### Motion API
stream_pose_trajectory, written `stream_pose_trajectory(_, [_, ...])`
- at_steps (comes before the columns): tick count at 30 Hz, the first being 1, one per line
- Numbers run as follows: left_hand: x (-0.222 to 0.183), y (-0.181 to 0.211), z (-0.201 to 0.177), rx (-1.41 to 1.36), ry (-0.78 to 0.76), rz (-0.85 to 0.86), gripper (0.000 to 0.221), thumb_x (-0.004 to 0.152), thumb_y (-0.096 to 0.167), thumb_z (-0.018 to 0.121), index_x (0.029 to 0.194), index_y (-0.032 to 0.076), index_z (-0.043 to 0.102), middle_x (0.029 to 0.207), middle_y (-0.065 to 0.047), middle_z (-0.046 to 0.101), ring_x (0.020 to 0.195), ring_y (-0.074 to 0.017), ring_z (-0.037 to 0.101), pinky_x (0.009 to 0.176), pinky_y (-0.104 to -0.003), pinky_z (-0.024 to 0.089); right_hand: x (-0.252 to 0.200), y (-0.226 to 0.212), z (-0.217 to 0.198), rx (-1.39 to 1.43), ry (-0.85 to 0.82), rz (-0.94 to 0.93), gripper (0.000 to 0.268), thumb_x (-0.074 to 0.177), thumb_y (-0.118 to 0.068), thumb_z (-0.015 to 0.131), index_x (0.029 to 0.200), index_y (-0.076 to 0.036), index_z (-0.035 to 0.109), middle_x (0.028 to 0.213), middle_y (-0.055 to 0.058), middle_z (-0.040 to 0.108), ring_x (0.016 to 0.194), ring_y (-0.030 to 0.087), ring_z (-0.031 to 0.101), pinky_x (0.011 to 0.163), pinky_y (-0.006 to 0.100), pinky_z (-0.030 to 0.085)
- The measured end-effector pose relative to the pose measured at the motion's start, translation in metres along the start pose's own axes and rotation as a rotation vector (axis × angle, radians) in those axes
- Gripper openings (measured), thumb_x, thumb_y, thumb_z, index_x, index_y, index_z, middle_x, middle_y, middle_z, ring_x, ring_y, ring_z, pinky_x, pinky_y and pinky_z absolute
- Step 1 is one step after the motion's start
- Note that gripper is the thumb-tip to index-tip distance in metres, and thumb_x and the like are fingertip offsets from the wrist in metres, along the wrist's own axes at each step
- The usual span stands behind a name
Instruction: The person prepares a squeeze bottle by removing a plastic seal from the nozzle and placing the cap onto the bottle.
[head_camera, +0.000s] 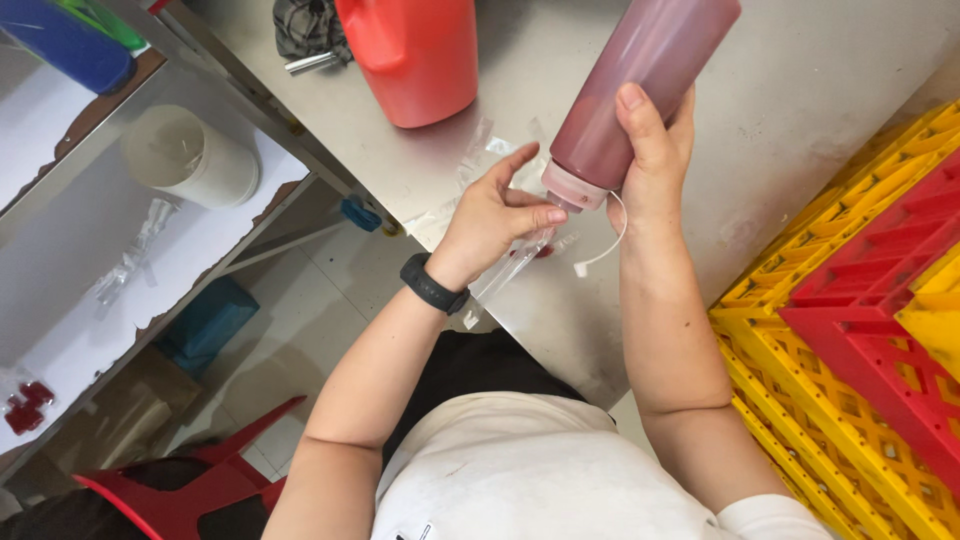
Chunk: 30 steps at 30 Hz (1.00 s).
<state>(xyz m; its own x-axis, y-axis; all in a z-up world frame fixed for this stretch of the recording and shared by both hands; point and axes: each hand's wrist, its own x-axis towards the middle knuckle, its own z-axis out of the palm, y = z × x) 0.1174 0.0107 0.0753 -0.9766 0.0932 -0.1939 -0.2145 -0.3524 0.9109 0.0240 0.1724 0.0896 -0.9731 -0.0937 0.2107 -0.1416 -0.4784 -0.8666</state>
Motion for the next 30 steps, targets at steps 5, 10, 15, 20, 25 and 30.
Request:
stream_pose_trajectory(5, [-0.01,-0.006,-0.001,-0.044,0.015,-0.001,0.077,0.09,0.009,0.081,0.155,-0.007,0.043,0.091,-0.014,0.073,0.077,-0.0158,0.072,0.069,-0.033,0.062,0.001,0.001,0.004,0.017,-0.006,0.019,0.082,0.091,-0.035,0.08,0.152,0.001,0.039,0.136,0.015,0.056,0.122,0.023,0.059,0.104,0.039,0.055])
stream_pose_trajectory(10, [-0.011,0.001,0.0,0.027,0.086,-0.011,0.082,0.081,0.008,0.078,0.151,0.007,0.035,0.09,-0.008,0.076,0.073,-0.0147,0.075,0.064,-0.029,0.064,-0.003,-0.001,0.007,0.025,-0.009,0.003,0.08,0.092,-0.034,0.08,0.152,0.0,0.039,0.137,0.014,0.055,0.124,0.022,0.059,0.106,0.038,0.054])
stream_pose_trajectory(15, [-0.008,-0.004,-0.001,0.054,0.091,-0.018,0.071,0.087,0.005,0.081,0.15,-0.002,0.049,0.087,-0.01,0.071,0.075,-0.0168,0.069,0.065,-0.033,0.062,-0.005,-0.001,0.008,0.025,0.016,0.056,0.076,0.091,-0.034,0.079,0.149,0.0,0.042,0.132,0.014,0.057,0.118,0.022,0.06,0.101,0.038,0.055])
stream_pose_trajectory(20, [-0.013,0.002,0.0,-0.019,-0.085,0.058,0.079,0.085,0.004,0.079,0.154,0.003,0.041,0.1,-0.005,0.074,0.09,-0.014,0.073,0.076,-0.031,0.065,-0.003,-0.004,0.005,0.034,0.031,0.011,0.077,0.091,-0.031,0.08,0.15,-0.001,0.04,0.133,0.013,0.056,0.12,0.022,0.059,0.103,0.038,0.055])
stream_pose_trajectory(25, [-0.009,0.004,0.004,0.109,0.146,-0.111,0.079,0.082,0.004,0.08,0.15,0.003,0.04,0.087,-0.011,0.073,0.073,-0.0198,0.073,0.062,-0.031,0.061,-0.009,-0.006,0.004,0.017,0.007,-0.029,0.08,0.092,-0.03,0.08,0.154,-0.001,0.038,0.138,0.013,0.055,0.125,0.022,0.058,0.108,0.037,0.053])
stream_pose_trajectory(30, [-0.014,-0.007,-0.001,0.104,0.058,-0.004,0.069,0.087,0.011,0.082,0.147,-0.002,0.05,0.091,-0.011,0.074,0.074,-0.0125,0.071,0.058,-0.022,0.049,-0.01,-0.001,0.005,-0.029,0.043,-0.04,0.08,0.093,-0.027,0.079,0.155,0.0,0.037,0.14,0.014,0.055,0.128,0.022,0.057,0.112,0.037,0.05])
